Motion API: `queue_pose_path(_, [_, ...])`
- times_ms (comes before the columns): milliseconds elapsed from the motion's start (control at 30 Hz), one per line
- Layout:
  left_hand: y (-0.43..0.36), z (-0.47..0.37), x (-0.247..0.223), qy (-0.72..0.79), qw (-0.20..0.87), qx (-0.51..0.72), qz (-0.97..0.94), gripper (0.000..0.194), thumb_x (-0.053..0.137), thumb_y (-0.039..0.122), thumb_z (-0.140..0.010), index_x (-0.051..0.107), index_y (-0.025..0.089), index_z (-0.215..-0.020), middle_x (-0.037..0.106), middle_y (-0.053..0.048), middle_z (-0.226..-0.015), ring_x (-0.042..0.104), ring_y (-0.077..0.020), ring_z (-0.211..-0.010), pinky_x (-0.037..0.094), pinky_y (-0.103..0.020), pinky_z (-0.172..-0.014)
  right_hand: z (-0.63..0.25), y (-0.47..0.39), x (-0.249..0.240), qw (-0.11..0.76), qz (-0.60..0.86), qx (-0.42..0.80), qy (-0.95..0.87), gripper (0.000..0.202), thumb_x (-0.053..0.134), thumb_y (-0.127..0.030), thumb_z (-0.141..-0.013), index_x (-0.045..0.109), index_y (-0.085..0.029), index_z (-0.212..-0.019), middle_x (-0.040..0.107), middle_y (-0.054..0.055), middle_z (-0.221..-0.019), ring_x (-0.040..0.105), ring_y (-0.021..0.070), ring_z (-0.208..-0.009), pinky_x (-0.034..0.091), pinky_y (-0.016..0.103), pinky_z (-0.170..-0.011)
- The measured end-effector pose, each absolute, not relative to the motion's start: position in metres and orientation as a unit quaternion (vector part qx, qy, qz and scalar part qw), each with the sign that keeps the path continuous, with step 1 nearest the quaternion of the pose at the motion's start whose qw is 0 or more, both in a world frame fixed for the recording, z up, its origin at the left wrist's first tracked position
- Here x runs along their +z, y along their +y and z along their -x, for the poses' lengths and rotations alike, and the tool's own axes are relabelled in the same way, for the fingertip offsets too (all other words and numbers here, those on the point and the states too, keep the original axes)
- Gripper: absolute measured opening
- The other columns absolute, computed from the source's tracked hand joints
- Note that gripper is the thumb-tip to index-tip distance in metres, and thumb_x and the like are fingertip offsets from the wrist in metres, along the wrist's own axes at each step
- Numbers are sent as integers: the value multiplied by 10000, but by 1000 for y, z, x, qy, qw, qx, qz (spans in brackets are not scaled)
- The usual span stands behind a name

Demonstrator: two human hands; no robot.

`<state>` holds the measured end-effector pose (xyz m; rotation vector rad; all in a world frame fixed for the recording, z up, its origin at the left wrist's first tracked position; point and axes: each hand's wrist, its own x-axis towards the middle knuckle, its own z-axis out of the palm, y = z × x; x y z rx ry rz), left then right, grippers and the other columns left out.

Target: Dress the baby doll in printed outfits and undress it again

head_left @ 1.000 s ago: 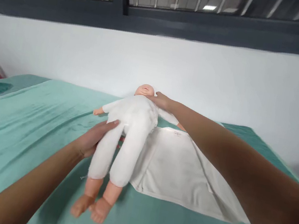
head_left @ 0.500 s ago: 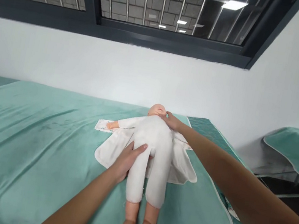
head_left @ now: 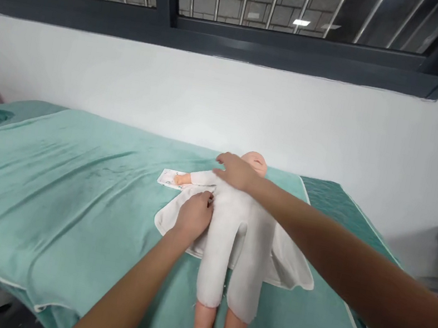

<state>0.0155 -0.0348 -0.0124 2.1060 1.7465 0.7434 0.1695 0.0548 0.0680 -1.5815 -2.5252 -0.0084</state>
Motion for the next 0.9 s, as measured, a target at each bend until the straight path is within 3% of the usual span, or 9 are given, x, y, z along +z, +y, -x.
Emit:
queue_pose_path(100, [-37, -20, -23, 607, 25, 210, -766, 260, 421, 113, -905, 630, 174, -1047, 662, -117, -1099, 587, -274, -1030, 471, -359, -783, -124, 60, 50, 19, 495, 12, -869, 415, 621, -465, -862, 580, -211, -1188, 616, 115, -1299, 544, 304, -1204, 438, 383, -920])
queue_pose_path(267, [-38, -18, -34, 598, -52, 209, -772, 242, 449, 140, -927, 614, 170, -1100, 586, -125, -1232, 497, -292, -1152, 443, -415, -929, -107, 67, 36, -21, 504, 22, -863, 347, 620, -386, -872, 568, -187, -1151, 675, 139, -1166, 623, 298, -1062, 443, 398, -864])
queue_pose_path(433, [-15, -14, -36, 663, 12, 250, -705, 329, 576, 299, -887, 578, 140, -1175, 581, -165, -1163, 534, -329, -1093, 455, -418, -850, -129, 60, 45, 28, 515, 18, -857, 354, 523, -468, -924, 527, -214, -1171, 691, 107, -1121, 649, 269, -947, 433, 344, -744])
queue_pose_path(600, [14, 0, -37, 668, 153, 374, -624, 144, 616, 307, -835, 653, 194, -917, 645, -111, -984, 617, -286, -927, 434, -361, -776, -147, 47, 51, 74, 504, 23, -860, 342, 494, -497, -939, 529, -261, -1185, 683, 54, -1145, 640, 230, -916, 404, 307, -695])
queue_pose_path(700, [21, 12, -38, 658, 192, 425, -591, 188, 565, 345, -855, 641, 196, -769, 661, -65, -793, 621, -243, -810, 423, -324, -724, -152, 41, 52, 97, 485, 30, -868, 402, 465, -569, -941, 553, -291, -1218, 671, 47, -1187, 630, 238, -981, 400, 311, -727])
queue_pose_path(900, [21, 27, -41, 607, 299, 537, -503, 159, 596, 315, -749, 658, 170, -763, 683, -19, -748, 587, -172, -702, 427, -263, -629, -158, 36, 54, 58, 480, 32, -875, 542, 326, -681, -940, 646, -266, -1082, 699, 60, -1053, 633, 233, -881, 399, 326, -725])
